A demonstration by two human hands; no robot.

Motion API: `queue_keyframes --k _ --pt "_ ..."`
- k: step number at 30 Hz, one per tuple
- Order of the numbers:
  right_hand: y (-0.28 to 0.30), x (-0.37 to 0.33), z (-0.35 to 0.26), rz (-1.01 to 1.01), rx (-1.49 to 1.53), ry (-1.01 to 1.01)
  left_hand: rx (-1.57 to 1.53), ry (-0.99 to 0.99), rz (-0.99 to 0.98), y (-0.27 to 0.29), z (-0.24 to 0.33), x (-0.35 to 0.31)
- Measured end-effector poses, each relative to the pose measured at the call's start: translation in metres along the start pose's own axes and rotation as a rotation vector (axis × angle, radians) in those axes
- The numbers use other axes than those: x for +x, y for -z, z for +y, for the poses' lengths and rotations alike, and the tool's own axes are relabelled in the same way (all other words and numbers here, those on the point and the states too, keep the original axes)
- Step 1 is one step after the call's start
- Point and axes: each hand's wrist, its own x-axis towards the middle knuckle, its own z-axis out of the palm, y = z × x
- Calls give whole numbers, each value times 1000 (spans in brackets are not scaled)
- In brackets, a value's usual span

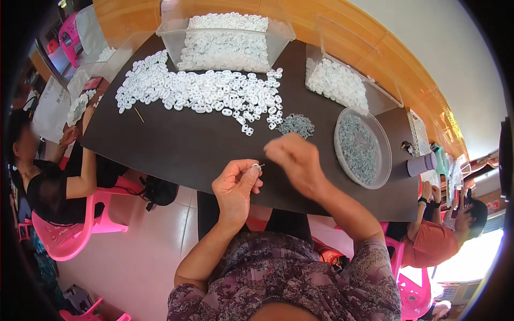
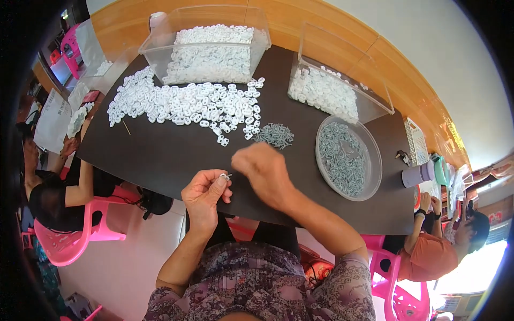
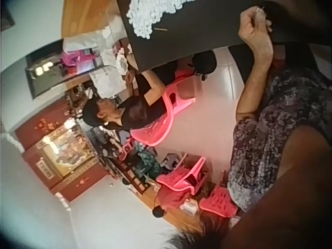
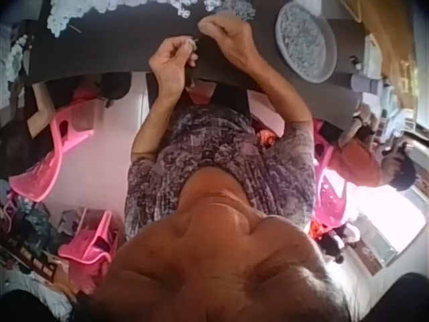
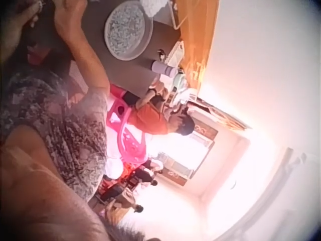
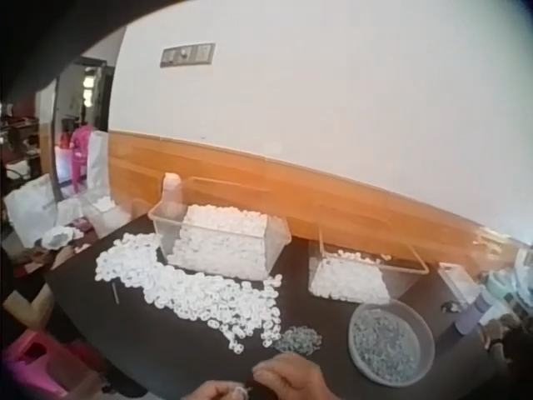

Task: Manual assembly of small white plastic components by inserting tiny pins.

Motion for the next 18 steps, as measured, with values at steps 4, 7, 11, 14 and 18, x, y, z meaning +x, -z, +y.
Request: queue_keyframes --k 4,7,11,14,18 --pt "7 50 47 221 -297 154 -4 -10 -12 3 -3 4" --pt "2 77 64 200 -551 131 -5 -13 -14 4 -4 3" --pt "-13 90 73 206 -662 193 32 -28 -25 5 -5 1" --pt "-21 91 76 182 -711 199 62 -39 -34 7 -6 1" --pt "-24 94 79 150 -642 167 68 -57 -35 8 -6 1"
